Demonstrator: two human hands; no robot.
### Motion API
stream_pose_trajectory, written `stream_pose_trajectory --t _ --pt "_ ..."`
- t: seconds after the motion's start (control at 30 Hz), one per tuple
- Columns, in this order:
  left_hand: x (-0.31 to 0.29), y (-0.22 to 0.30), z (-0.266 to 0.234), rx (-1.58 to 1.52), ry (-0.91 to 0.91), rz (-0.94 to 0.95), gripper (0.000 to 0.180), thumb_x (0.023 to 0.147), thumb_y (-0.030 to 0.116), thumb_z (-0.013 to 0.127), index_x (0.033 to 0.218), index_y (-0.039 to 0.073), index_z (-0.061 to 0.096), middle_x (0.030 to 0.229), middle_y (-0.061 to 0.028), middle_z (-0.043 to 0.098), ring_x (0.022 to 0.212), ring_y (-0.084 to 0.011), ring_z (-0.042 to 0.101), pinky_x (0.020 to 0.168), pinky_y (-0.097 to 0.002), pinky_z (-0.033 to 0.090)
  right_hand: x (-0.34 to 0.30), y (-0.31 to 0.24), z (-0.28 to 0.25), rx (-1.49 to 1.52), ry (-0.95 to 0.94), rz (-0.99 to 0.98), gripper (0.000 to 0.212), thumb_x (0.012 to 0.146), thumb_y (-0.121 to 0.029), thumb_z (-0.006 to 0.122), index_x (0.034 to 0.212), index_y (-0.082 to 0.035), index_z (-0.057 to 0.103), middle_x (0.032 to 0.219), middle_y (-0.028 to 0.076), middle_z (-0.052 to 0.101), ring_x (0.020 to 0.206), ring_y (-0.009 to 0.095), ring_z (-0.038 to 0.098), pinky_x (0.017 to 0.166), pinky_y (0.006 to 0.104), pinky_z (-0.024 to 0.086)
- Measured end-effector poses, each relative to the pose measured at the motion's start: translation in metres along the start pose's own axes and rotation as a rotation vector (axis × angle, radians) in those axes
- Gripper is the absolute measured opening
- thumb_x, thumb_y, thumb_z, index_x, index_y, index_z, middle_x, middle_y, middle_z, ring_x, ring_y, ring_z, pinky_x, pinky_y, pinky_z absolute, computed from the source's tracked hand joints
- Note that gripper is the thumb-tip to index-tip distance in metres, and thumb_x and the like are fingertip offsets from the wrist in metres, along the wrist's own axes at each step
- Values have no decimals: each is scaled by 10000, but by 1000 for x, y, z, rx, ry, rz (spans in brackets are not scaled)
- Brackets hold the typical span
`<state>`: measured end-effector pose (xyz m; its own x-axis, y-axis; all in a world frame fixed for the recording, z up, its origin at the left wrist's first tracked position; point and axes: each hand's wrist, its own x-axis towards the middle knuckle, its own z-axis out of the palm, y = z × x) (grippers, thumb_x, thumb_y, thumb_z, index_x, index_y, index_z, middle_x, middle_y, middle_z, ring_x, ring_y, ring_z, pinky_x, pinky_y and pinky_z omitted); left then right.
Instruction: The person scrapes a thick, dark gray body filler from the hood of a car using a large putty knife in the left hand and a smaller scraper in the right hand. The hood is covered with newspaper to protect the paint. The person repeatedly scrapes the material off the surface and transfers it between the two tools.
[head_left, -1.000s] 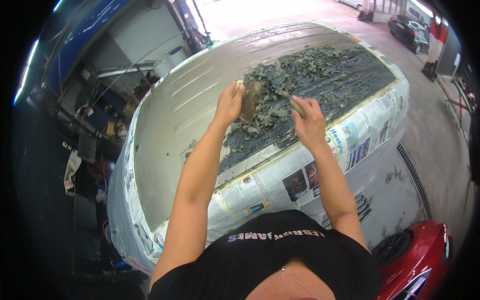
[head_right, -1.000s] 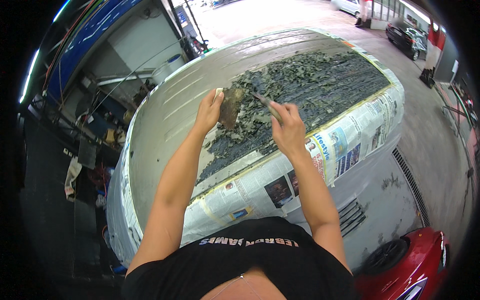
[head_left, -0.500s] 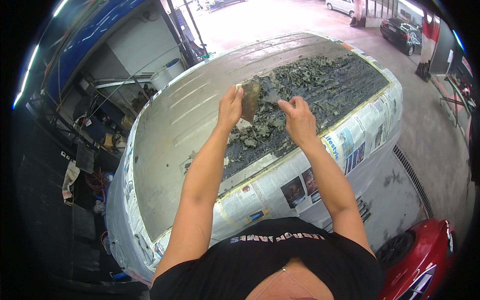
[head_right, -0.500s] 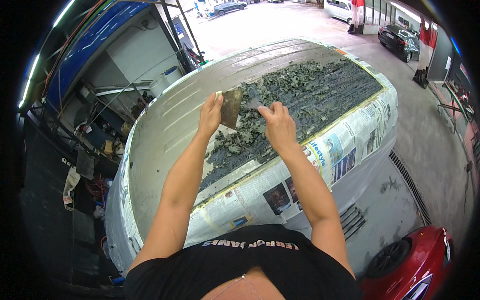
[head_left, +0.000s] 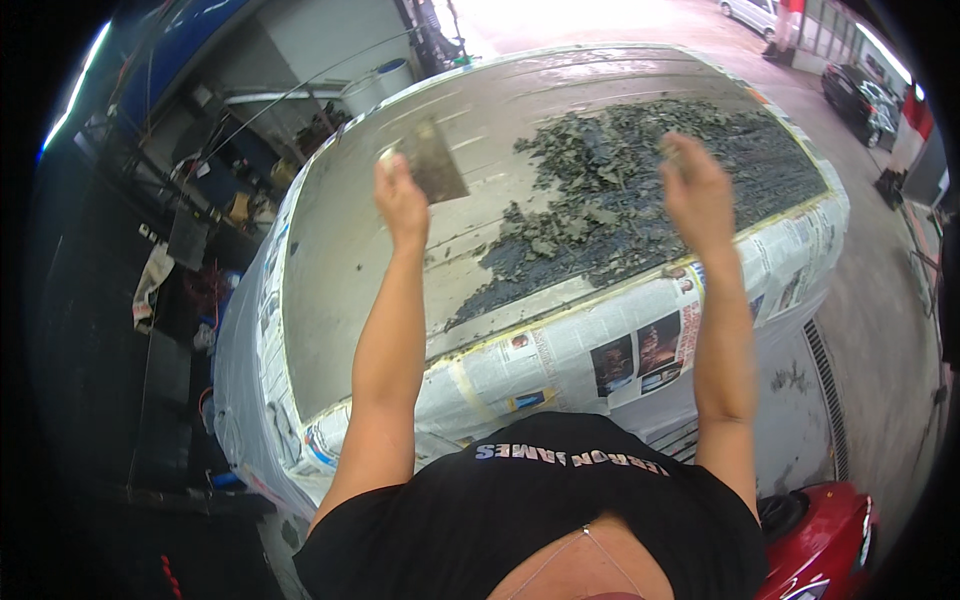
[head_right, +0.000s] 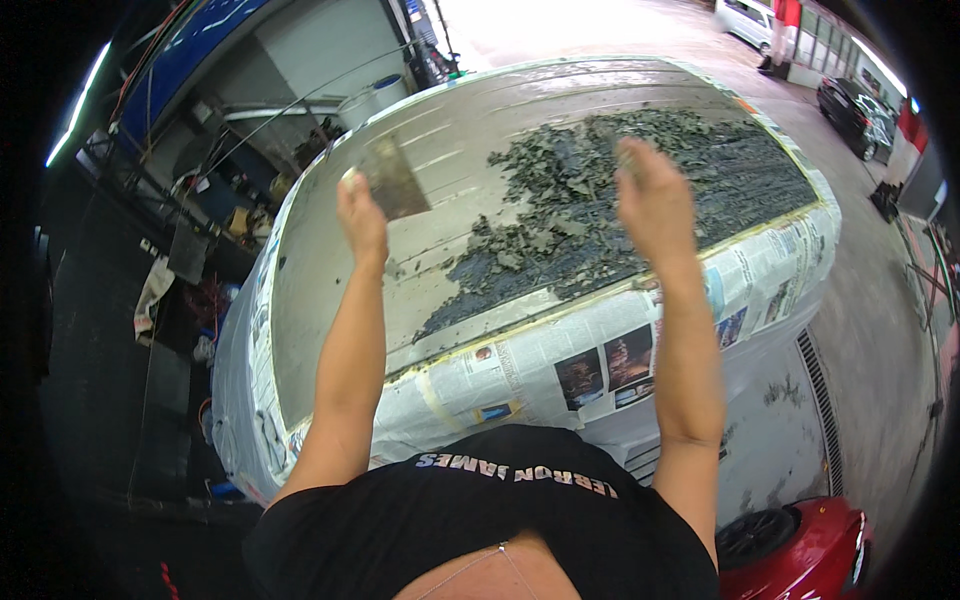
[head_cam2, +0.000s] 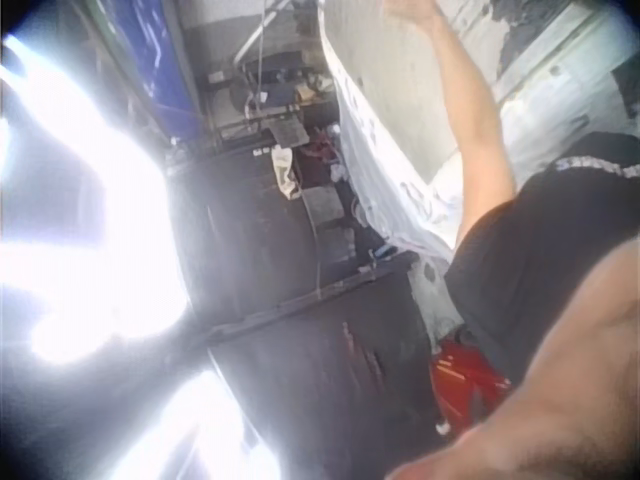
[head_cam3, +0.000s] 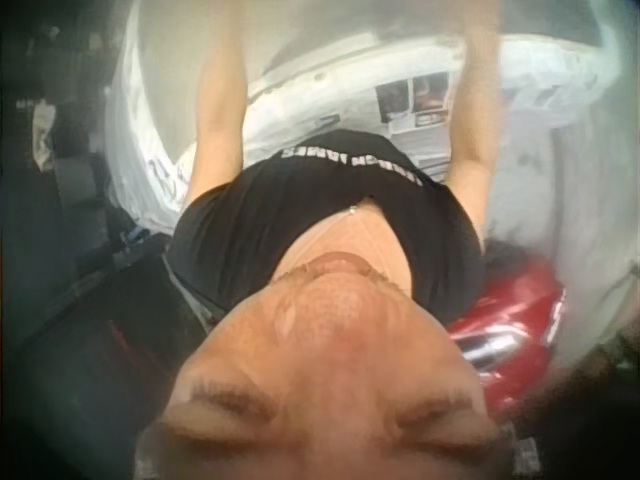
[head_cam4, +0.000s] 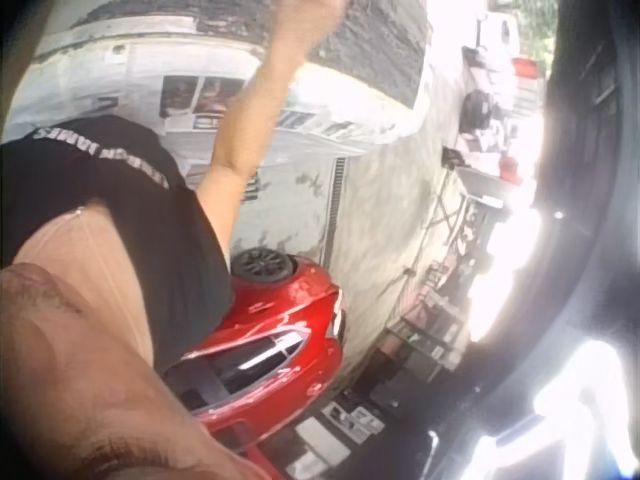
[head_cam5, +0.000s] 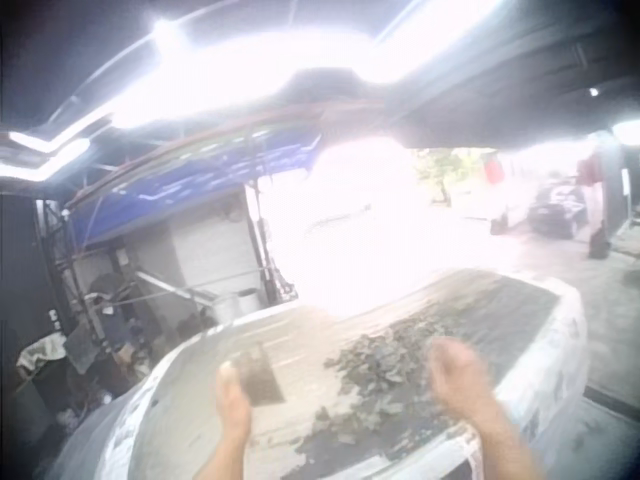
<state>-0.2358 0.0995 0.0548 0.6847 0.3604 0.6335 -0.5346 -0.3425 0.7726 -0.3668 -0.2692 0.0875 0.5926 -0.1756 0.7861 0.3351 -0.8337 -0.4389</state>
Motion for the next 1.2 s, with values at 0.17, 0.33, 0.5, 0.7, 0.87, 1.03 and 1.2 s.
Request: stream_pose_trajectory --t 0.17,0.33,0.5,0.7,0.87,1.03,1.2 --pt "-36 -49 -145 -252 413 -255 278 1055 215 514 1247 32 596 1158 -65 654 1022 -190 601 892 -327 466 26 28 -4 -59 -194 80 302 925 -137 671 1210 -38 665 1062 176 737 914 359 717 814 422 544" --pt "-99 -47 -269 -260 686 -500 261 1021 151 560 1245 21 592 1157 -90 651 1017 -194 620 870 -337 500 -14 23 55 11 -372 257 310 933 -172 675 1199 -15 643 965 158 729 853 269 699 780 368 516" --pt "-133 -77 -327 52 429 -472 295 929 111 714 1195 26 621 1068 -43 662 918 -145 607 815 -314 490 -33 -3 77 291 -430 384 321 930 -179 689 1193 -5 630 956 121 720 876 173 675 768 318 502" --pt "-90 -91 -268 397 120 -512 246 853 161 781 989 -9 666 828 -86 687 737 -202 617 696 -359 493 -79 25 71 425 -358 495 319 964 -181 677 1210 15 624 963 80 715 921 149 670 829 285 508" --pt "-64 -123 -205 579 -16 -466 313 822 189 776 1031 -20 672 935 -242 721 890 -412 701 788 -466 532 -140 64 39 528 -181 697 313 986 -186 678 1241 -22 600 931 46 706 708 63 573 631 215 442" --pt "-53 -106 -151 711 -73 -424 317 840 173 749 1065 -34 665 985 -273 714 959 -454 688 840 -490 533 -189 79 28 490 29 746 323 991 -203 683 1253 -39 586 903 30 696 591 14 445 516 197 338" --pt "-40 -107 -159 685 -201 -374 355 845 169 751 1106 -49 647 1012 -288 707 1010 -481 667 883 -499 524 -211 81 38 402 115 662 325 998 -185 665 1270 -25 585 923 53 693 644 51 503 572 205 395"
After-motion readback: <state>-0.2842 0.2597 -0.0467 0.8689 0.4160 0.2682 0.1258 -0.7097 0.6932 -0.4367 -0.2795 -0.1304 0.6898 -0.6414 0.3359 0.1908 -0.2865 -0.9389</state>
